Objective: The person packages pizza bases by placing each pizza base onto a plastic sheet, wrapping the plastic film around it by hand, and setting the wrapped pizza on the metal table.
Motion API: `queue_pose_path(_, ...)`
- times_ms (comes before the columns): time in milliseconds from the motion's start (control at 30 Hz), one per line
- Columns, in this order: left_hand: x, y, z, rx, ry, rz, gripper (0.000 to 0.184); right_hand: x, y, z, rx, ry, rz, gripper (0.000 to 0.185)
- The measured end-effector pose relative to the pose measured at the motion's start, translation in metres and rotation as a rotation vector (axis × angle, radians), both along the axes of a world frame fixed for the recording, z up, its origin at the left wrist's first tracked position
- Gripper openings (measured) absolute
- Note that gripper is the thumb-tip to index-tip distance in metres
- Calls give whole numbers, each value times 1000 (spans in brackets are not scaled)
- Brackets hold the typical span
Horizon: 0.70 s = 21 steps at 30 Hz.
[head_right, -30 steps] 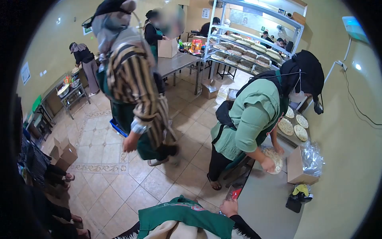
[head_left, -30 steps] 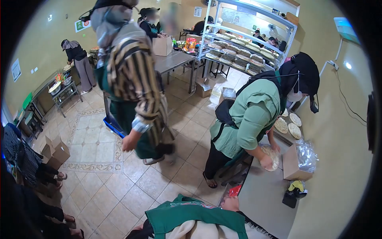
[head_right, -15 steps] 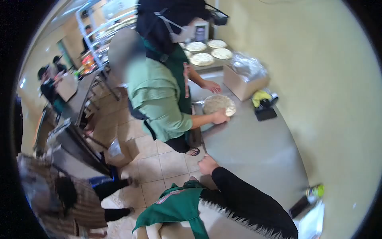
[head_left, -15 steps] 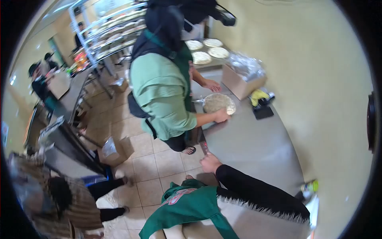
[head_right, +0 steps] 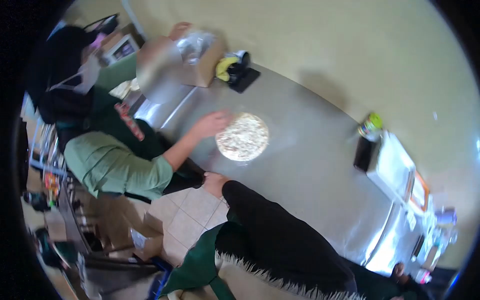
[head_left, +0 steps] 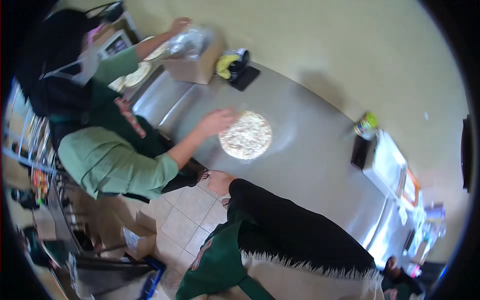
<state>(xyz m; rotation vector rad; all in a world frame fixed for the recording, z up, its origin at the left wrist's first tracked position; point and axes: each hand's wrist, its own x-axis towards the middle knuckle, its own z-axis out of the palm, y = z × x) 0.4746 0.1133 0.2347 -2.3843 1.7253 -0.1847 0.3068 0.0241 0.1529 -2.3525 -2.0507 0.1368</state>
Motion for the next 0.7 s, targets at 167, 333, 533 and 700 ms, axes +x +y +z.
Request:
queue_pose_path(167,-3,33,-15,436,106,580,32,-21,-15,6,295,386,-246,10)
queue_pose_path(333,-202,106,-151,9,704,924,36,-62,-120,29,864,659,-706,7)
queue_pose_path(533,-423,180,-237,-36,978,1103,42,-56,-367,65,1059,-439,-1670,18)
queue_pose_path(700,-438,179,-253,-143,811,1012,48,-38,-504,72,869,-740,-2013,38)
